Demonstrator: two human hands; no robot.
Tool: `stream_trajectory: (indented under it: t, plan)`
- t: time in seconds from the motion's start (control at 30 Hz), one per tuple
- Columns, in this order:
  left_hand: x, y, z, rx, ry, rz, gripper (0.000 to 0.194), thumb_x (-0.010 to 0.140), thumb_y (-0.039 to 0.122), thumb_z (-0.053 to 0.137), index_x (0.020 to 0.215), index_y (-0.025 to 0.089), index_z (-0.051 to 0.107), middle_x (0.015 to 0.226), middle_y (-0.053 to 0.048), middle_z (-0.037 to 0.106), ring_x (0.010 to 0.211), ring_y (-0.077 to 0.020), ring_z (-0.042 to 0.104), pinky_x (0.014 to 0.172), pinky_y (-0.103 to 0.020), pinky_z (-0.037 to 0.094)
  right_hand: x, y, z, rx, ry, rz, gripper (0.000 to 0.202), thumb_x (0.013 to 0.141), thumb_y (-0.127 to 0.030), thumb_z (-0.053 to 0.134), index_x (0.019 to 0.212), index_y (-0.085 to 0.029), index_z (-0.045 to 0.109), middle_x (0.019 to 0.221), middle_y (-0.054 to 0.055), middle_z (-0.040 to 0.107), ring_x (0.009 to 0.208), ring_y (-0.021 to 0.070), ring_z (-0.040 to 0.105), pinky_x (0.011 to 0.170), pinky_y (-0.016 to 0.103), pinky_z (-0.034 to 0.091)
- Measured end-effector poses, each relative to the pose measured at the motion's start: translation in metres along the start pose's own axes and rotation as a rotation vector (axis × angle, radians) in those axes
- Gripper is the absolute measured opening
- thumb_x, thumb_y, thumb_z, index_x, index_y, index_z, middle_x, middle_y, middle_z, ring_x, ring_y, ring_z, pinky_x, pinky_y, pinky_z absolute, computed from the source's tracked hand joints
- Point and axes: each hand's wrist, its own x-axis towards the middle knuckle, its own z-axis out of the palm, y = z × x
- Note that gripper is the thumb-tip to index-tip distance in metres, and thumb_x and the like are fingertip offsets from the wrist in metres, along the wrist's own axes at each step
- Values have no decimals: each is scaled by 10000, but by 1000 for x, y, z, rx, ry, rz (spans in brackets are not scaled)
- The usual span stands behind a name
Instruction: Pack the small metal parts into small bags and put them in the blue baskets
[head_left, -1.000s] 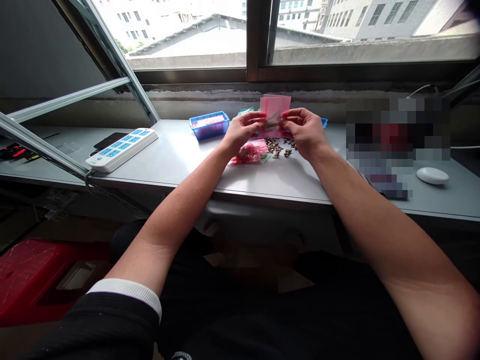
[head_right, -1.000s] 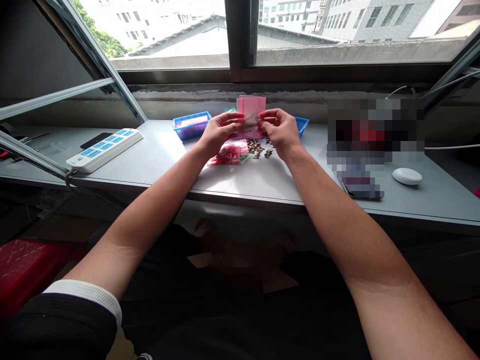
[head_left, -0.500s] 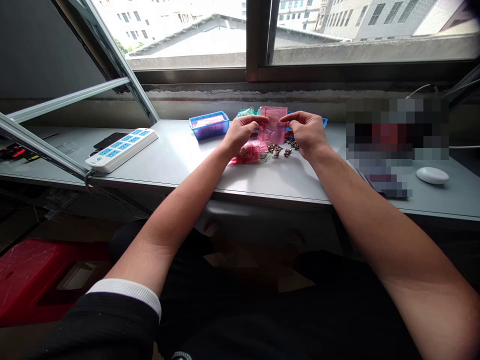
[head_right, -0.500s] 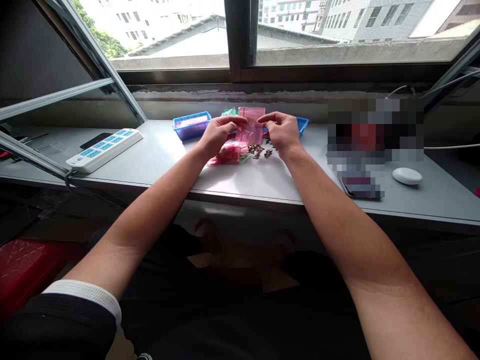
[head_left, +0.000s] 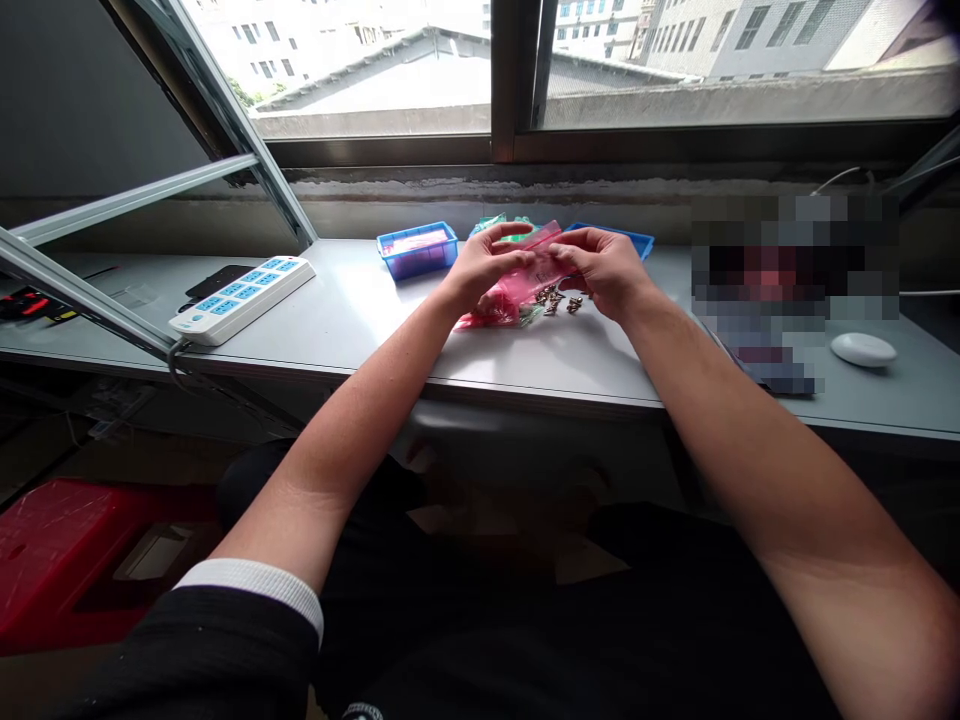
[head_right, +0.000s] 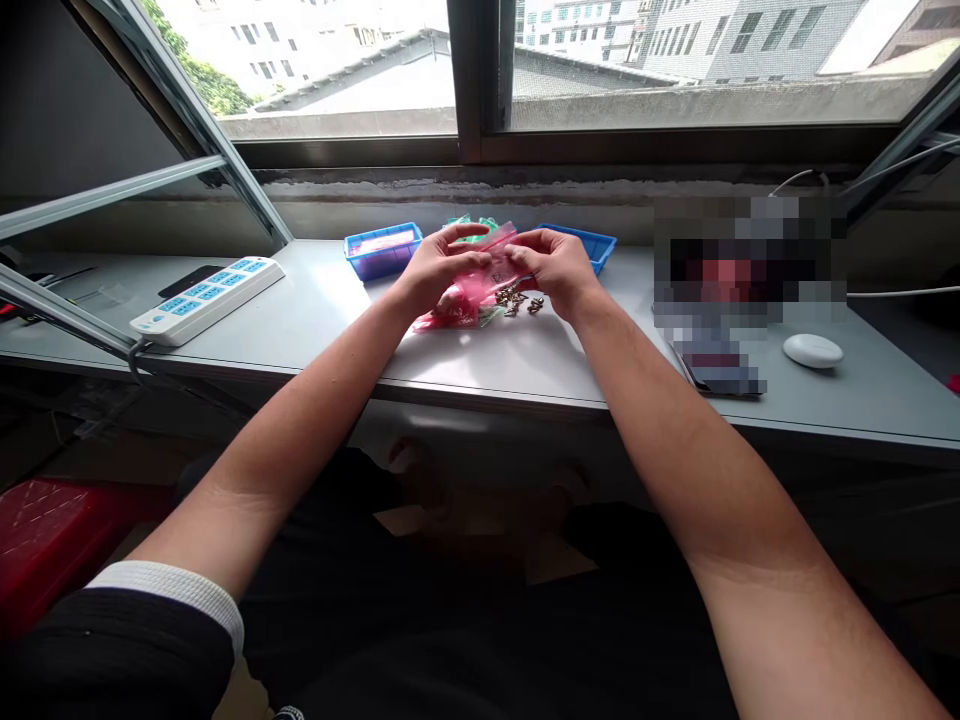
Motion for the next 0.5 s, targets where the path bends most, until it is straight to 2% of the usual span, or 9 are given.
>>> stream_trajectory:
  t: [0.07,0.13,0.23,0.33,0.5]
  plan:
    - [2,0,-1,-11,40,-9,583,980,388,1041,1504,242,830,1346,-114,952,1304,-354,936,1221,-576,764,2,1,-1,11,46,-6,123,1141,-147,864,1089,-256,836,1246,107,920,1050,248,910,866,388,802]
    - [4,-1,-1,-29,70,-42,517,1036,462,1024,1458,233,831,1320,-124,942,1282,-350,937,1219,-576,767,7,3,-2,46,129,11,157,1168,-134,829,1082,-263,802,1267,103,915,1115,251,918,901,393,810]
    - [5,0,-1,-39,88,-80,414,1064,428,985,1382,207,838,1310,-137,937,1287,-333,930,1249,-557,759,13,4,-3,96,214,38,216,1168,-83,787,1061,-269,759,1250,90,902,1144,244,912,909,391,816]
    - [5,0,-2,-16,112,-40,428,1035,330,991,1408,201,825,1381,-145,944,1385,-343,913,1306,-569,728,12,2,-1,129,185,48,260,1126,-19,759,1062,-271,759,1214,62,896,1092,219,902,918,376,812]
    - [9,-3,-7,20,191,42,465,1072,388,998,1460,229,796,1418,-139,955,1459,-362,904,1311,-583,718,6,1,2,142,109,7,294,1074,27,775,1094,-259,837,1140,32,900,985,175,862,908,333,764]
